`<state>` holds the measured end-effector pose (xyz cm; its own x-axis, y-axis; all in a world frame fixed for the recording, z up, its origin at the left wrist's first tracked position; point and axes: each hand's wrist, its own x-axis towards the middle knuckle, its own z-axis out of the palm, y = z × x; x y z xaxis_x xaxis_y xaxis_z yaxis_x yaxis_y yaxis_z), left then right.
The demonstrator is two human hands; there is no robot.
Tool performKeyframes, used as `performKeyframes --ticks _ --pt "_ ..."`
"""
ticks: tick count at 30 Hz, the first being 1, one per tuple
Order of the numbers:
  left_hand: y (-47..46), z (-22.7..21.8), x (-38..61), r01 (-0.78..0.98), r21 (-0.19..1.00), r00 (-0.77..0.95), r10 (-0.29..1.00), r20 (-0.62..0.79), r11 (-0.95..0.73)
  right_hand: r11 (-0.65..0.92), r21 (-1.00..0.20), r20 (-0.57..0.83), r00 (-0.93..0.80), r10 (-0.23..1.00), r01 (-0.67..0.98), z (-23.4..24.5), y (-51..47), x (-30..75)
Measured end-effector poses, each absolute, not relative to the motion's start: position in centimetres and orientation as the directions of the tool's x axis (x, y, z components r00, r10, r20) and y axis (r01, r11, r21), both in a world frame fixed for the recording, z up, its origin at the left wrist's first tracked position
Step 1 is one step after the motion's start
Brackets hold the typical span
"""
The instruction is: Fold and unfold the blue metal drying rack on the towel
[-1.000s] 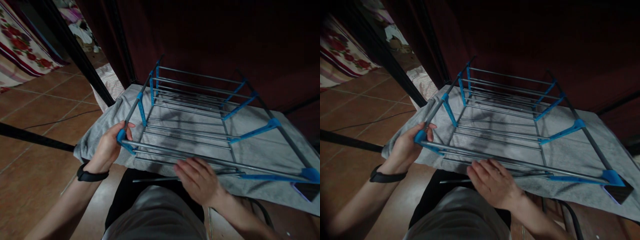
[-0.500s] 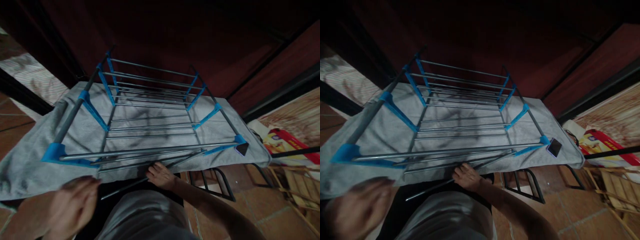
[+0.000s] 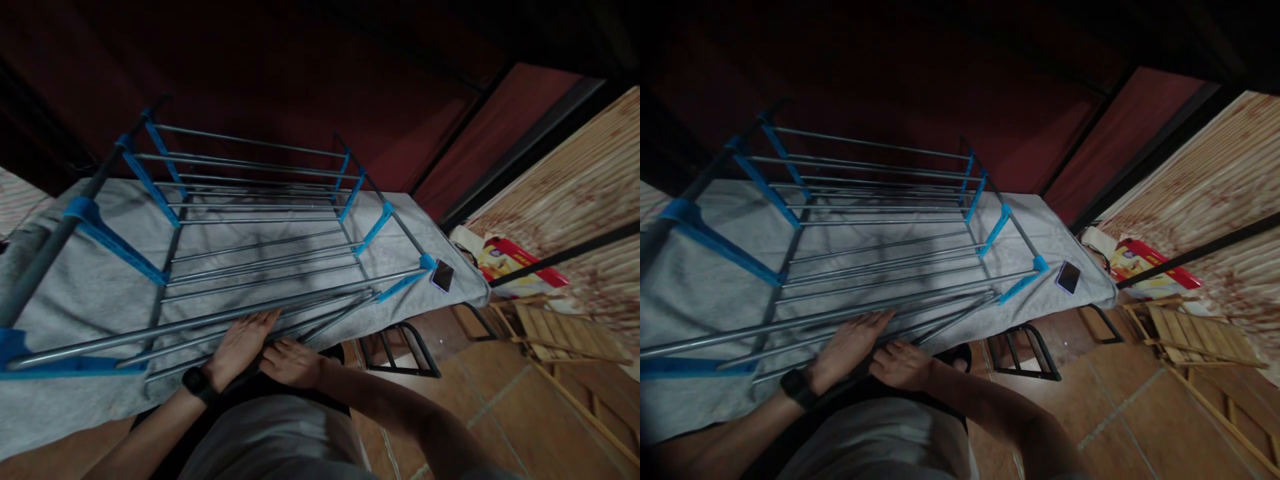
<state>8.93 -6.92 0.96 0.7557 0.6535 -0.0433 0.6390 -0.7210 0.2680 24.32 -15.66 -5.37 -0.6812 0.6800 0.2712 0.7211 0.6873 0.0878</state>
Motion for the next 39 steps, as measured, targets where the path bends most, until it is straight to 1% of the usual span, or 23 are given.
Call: performKeyframes --ticks 5,9,12,15,20,24,28,30,36,39 --pt "-7.2 1.6 8.4 0.633 0.275 0.759 0.65 -0.036 -0.724 0.685 0.097 0.307 -0.676 0.67 0.722 -5.2 -15.5 25.4" --pt "-7.1 1.4 8.2 0.62 0.315 0.759 0.651 -0.01 -0.718 0.656 0.109 0.307 -0.653 0.693 0.747 -5.3 -15.4 26.3" --pt "-7.1 1.2 8.1 0.627 0.328 0.746 0.666 0.005 -0.706 0.661 0.095 0.262 -0.66 0.705 0.744 -5.4 -15.6 26.1" --pt "-7.0 1.3 8.2 0.645 0.321 0.735 0.678 -0.013 -0.693 0.699 0.076 0.204 -0.697 0.687 0.711 -5.7 -15.8 25.0" --pt "-6.9 1.5 8.2 0.632 0.334 0.75 0.661 -0.037 -0.699 0.637 0.055 0.28 -0.624 0.729 0.769 -6.3 -15.5 23.7" --pt "-6.9 1.2 8.0 0.623 0.335 0.758 0.651 -0.035 -0.707 0.647 0.037 0.225 -0.637 0.737 0.761 -5.9 -15.6 22.9" --pt "-6.9 1.0 8.0 0.609 0.343 0.764 0.646 -0.01 -0.715 0.7 0.016 0.179 -0.691 0.7 0.714 -5.6 -15.8 21.8" --pt "-6.9 1.0 8.0 0.608 0.338 0.764 0.645 -0.003 -0.718 0.689 0.013 0.16 -0.682 0.714 0.725 -5.7 -15.7 21.5" --pt "-6.9 1.3 8.0 0.604 0.333 0.77 0.638 -0.011 -0.724 0.645 0.009 0.157 -0.639 0.753 0.764 -5.7 -15.5 22.2" --pt "-6.9 1.4 8.0 0.61 0.343 0.763 0.646 -0.011 -0.714 0.636 -0.011 0.159 -0.627 0.763 0.772 -5.3 -16.0 22.5"
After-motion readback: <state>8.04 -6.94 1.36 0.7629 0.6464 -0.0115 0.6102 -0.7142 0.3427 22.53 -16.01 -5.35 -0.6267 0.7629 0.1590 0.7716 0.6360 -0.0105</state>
